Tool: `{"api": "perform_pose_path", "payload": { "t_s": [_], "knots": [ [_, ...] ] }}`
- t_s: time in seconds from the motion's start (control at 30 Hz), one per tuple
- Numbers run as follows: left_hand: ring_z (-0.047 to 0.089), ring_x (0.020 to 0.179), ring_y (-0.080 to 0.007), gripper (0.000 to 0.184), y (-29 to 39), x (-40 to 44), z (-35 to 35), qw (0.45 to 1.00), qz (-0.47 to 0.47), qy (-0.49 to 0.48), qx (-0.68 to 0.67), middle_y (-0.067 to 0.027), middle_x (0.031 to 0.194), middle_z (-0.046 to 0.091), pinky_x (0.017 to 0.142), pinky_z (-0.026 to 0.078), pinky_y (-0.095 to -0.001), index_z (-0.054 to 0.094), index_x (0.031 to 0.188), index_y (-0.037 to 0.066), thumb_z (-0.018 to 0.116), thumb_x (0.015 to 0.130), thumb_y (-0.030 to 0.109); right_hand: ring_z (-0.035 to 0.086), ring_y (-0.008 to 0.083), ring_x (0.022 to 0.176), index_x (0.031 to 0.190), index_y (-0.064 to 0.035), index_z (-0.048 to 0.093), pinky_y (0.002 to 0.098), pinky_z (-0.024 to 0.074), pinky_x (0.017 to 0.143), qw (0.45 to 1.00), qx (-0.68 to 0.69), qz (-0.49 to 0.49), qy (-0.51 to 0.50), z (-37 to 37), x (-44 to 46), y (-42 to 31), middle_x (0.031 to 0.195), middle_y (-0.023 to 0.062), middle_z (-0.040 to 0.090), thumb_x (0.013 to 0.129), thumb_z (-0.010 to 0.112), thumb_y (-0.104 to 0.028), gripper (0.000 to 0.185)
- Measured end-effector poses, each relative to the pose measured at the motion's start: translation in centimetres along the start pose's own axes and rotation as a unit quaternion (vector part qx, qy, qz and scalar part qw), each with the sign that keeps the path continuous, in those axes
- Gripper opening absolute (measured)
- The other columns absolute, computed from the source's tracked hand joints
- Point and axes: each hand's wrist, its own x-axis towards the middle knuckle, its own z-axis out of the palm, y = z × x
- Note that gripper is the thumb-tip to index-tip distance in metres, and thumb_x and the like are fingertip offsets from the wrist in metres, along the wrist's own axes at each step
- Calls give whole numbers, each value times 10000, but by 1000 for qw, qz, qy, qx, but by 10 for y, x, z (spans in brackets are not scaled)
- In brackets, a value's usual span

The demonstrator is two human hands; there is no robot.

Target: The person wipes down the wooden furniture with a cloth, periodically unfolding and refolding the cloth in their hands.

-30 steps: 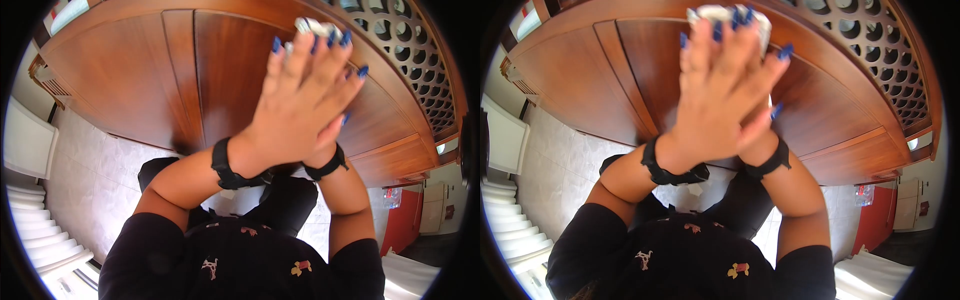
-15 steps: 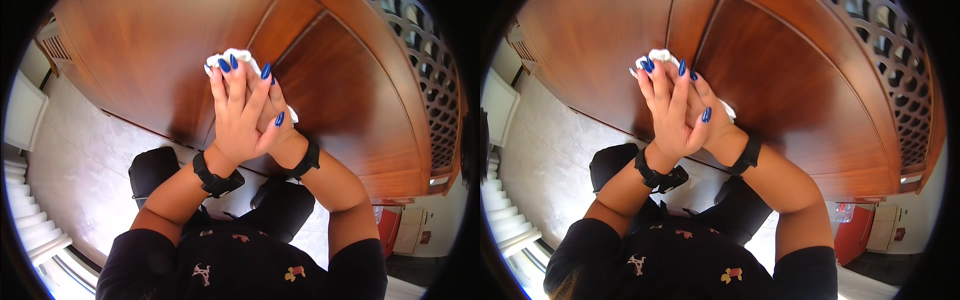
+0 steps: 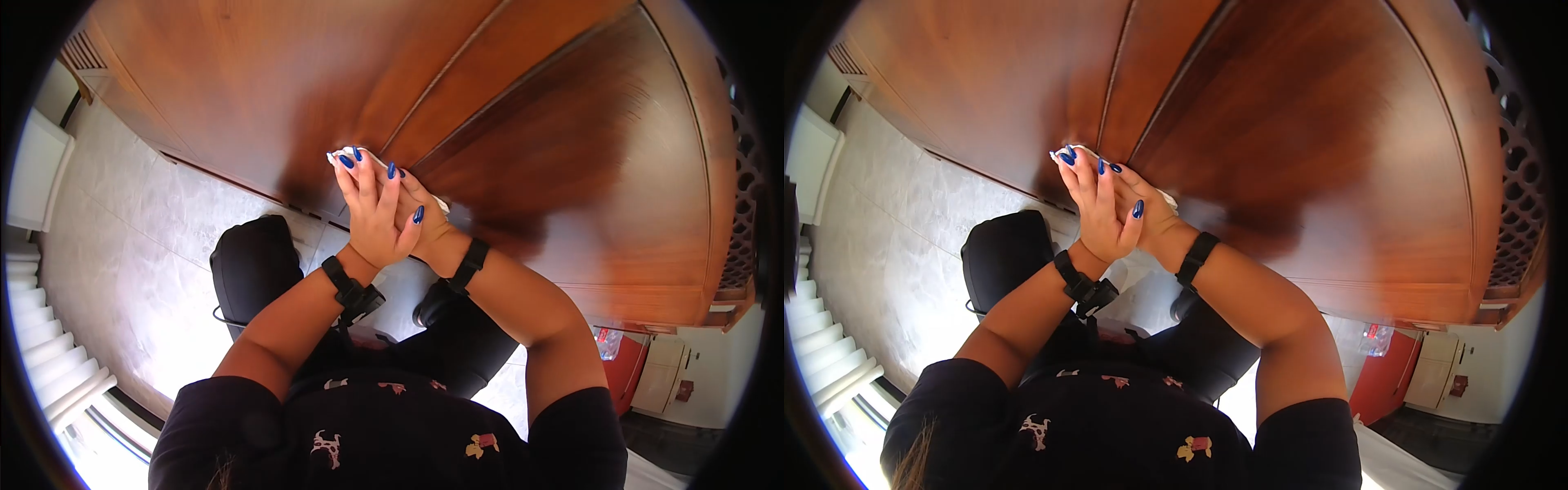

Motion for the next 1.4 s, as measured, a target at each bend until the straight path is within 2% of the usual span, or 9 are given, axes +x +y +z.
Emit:
{"api": "perform_pose_path", "payload": {
  "t_s": [0.27,0.5,0.73,0.9,1.0,1.13,1.27,1.3,1.4],
  "knots": [
    [253,1202,-541,544,31,64,12,985,145,55,-82,-288,1318,355,974,99,-648,439,1263,69,537,767,271,196,163,1346,1368,-157,318,435,66,1070,988,-9,122,98,-27,-10,41,1440,5,271,869,356,-322,527],
    [261,1258,-412,499,123,150,27,974,190,37,-115,-25,1326,449,1005,151,-570,550,1193,261,568,694,244,195,177,1343,1382,-163,291,490,63,1059,931,-149,264,201,-65,-41,118,1447,6,246,883,346,-354,537],
    [288,1262,-359,492,185,153,66,951,288,13,-116,-31,1345,410,968,223,-598,526,1199,270,579,710,268,187,208,1341,1380,-142,284,505,54,1054,899,-165,334,231,-81,-106,154,1445,34,237,880,359,-353,548],
    [321,1266,-291,368,223,127,100,938,330,-21,-103,-51,1334,417,1009,267,-505,534,1185,249,460,825,249,181,230,1340,1380,-127,279,515,47,1050,877,-165,383,237,-77,-162,154,1444,54,231,877,368,-353,558],
    [283,1296,-317,374,245,103,125,933,339,-39,-112,-99,1358,382,1027,272,-506,494,1220,144,401,863,204,178,243,1339,1379,-118,276,522,43,1047,864,-162,410,243,-71,-195,147,1443,66,228,876,373,-353,563],
    [261,1310,-288,471,270,67,153,927,327,-100,-152,-93,1410,298,1067,252,-454,348,1326,132,403,864,209,174,260,1338,1378,-107,272,530,37,1044,854,-159,435,237,-62,-227,137,1442,82,223,874,381,-352,572],
    [112,1357,-231,594,291,5,195,936,300,-182,-10,-45,1481,81,1106,176,-344,122,1418,138,369,895,273,169,278,1336,1378,-95,268,539,32,1041,843,-158,458,235,-55,-253,124,1441,98,218,872,388,-352,580],
    [189,1335,-229,498,290,4,196,934,325,-144,-26,-45,1442,206,1097,192,-384,262,1358,152,372,882,247,168,282,1336,1378,-92,267,541,31,1040,841,-157,462,233,-52,-258,121,1441,102,217,872,390,-352,582],
    [241,1325,-220,458,285,0,193,916,374,-137,-46,-49,1428,285,1094,203,-398,359,1328,174,362,872,216,165,295,1335,1377,-83,263,547,27,1038,838,-151,472,229,-48,-265,114,1440,114,213,870,395,-352,589]
  ]
}}
